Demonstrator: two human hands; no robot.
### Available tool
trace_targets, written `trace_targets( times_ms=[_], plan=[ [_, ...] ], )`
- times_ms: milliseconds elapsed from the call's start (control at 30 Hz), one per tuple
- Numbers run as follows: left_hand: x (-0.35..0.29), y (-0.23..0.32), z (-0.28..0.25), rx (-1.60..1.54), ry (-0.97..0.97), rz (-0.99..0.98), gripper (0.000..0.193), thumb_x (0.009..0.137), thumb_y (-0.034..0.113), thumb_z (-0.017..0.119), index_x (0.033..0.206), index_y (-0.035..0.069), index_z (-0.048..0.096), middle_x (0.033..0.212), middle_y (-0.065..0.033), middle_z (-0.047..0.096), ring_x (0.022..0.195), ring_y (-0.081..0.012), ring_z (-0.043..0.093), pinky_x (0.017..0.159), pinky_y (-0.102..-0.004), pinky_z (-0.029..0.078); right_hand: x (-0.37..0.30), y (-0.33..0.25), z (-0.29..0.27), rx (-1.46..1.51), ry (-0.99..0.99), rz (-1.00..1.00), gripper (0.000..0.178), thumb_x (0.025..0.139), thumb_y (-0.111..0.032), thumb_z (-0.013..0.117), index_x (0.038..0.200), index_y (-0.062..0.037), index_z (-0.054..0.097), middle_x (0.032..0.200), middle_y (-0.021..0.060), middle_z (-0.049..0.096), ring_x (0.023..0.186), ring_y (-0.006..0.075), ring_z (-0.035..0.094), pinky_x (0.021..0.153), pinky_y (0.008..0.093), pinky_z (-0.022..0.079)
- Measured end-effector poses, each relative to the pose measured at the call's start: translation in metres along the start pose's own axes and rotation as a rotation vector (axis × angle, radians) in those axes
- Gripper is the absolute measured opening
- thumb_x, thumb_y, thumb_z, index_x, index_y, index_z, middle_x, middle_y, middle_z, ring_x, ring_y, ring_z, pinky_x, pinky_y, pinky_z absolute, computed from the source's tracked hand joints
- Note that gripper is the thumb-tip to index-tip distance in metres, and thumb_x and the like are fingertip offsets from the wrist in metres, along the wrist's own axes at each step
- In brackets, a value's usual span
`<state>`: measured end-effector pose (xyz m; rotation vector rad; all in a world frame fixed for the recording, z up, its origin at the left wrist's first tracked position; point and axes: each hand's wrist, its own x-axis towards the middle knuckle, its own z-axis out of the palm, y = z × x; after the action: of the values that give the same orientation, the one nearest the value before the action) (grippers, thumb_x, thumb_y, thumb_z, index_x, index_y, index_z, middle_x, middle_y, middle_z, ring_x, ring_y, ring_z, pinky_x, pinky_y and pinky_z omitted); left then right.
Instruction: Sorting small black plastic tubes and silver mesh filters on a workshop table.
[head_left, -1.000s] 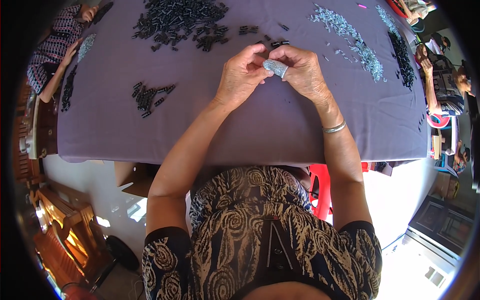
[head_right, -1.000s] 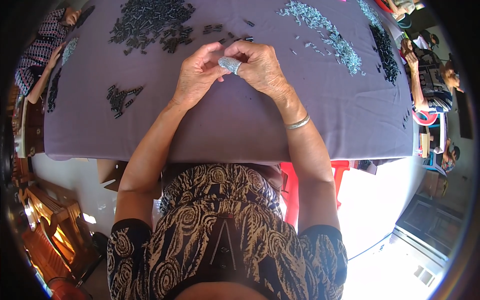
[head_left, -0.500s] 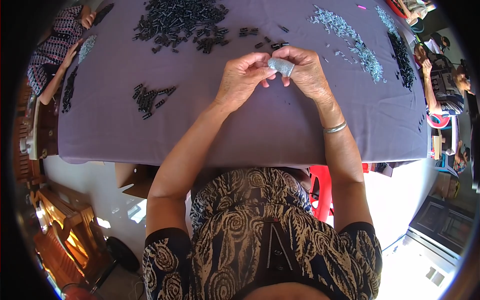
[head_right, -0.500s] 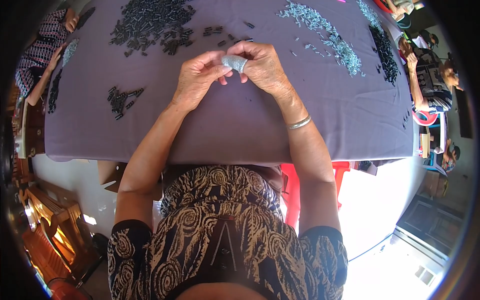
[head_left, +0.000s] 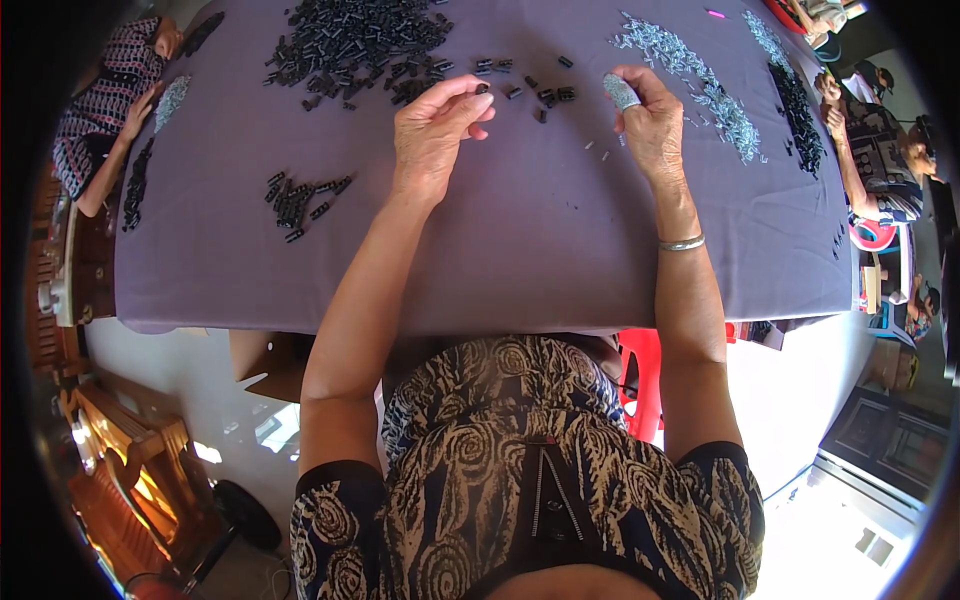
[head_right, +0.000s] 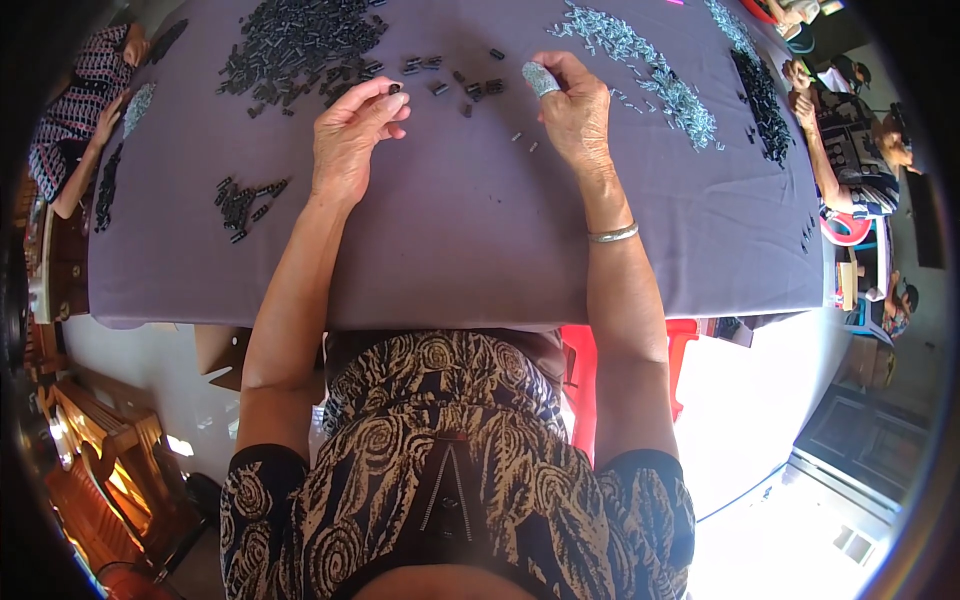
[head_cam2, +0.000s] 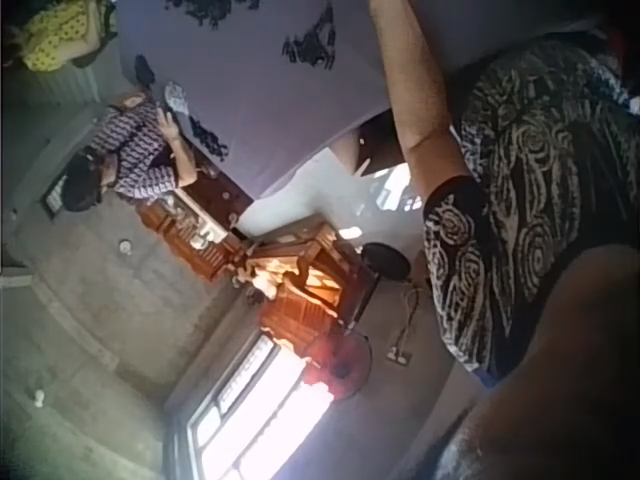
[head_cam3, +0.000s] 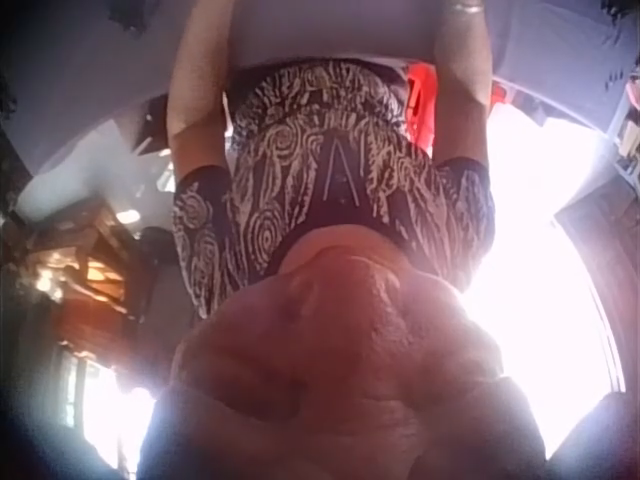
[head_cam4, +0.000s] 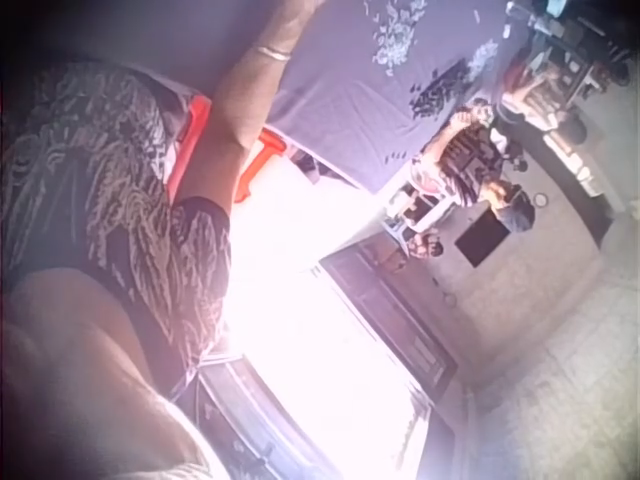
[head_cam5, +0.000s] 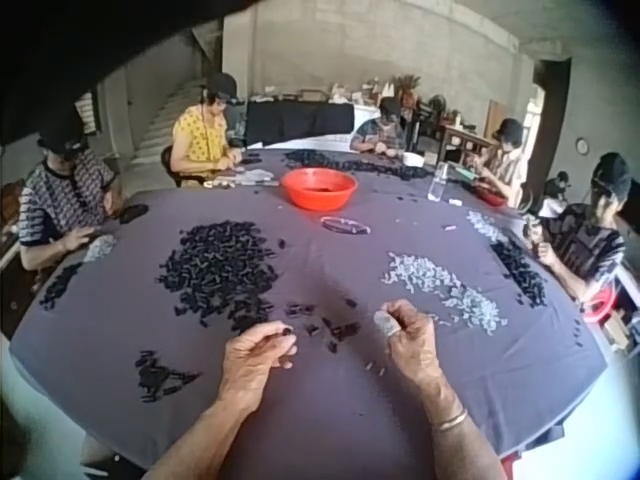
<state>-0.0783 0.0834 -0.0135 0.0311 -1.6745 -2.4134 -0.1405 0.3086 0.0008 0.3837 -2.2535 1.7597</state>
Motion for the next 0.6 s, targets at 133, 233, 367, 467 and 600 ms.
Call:
trace_targets(
  times_ms=[133,233,367,467,600],
  plan=[
    [0.002,-0.003,-0.001,0.057,0.03,-0.021,0.023,0.08,0.006,0.068,0.101,0.001,0.064,0.089,-0.0073,0.064,0.076,-0.0151,0.064,0.06,-0.0262,0.051,-0.005,0.0,0.006,-0.179,-0.119,-0.007,0.011,0.081,-0.007,0.064,0.092,-0.007,0.065,0.075,0.0017,0.063,0.057,0.0066,0.053,0.053,0.0232,0.046],
    [0.002,-0.006,0.0,0.056,0.016,-0.05,0.022,0.079,0.006,0.069,0.1,0.001,0.065,0.088,-0.0075,0.064,0.074,-0.0156,0.064,0.059,-0.026,0.052,-0.014,-0.005,0.019,-0.287,-0.214,-0.153,0.012,0.079,-0.008,0.066,0.09,-0.004,0.063,0.085,0.0071,0.065,0.07,0.0192,0.063,0.063,0.0292,0.05],
    [-0.001,-0.008,0.003,0.069,-0.006,-0.067,0.022,0.079,0.005,0.068,0.1,0.0,0.064,0.088,-0.0078,0.064,0.074,-0.0158,0.064,0.058,-0.0258,0.052,-0.018,-0.011,0.033,-0.522,-0.246,-0.272,0.014,0.076,-0.014,0.068,0.085,-0.0049,0.063,0.081,0.0069,0.061,0.078,0.0249,0.06,0.069,0.0345,0.05],
    [-0.003,-0.008,0.006,0.086,-0.005,-0.082,0.021,0.08,0.005,0.067,0.1,0.0,0.064,0.087,-0.0079,0.064,0.074,-0.0156,0.064,0.058,-0.0257,0.052,-0.019,-0.013,0.04,-0.753,-0.279,-0.305,0.013,0.075,-0.015,0.066,0.083,-0.0044,0.063,0.083,0.0072,0.06,0.084,0.0265,0.059,0.071,0.0374,0.05],
    [-0.003,-0.009,0.006,0.075,-0.011,-0.081,0.022,0.08,0.005,0.067,0.101,0.0,0.064,0.087,-0.0078,0.064,0.074,-0.0153,0.063,0.059,-0.0257,0.052,-0.019,-0.012,0.045,-0.749,-0.3,-0.301,0.01,0.075,-0.01,0.065,0.083,-0.0038,0.063,0.083,0.0077,0.059,0.086,0.0282,0.059,0.072,0.0391,0.05]
  ],
)
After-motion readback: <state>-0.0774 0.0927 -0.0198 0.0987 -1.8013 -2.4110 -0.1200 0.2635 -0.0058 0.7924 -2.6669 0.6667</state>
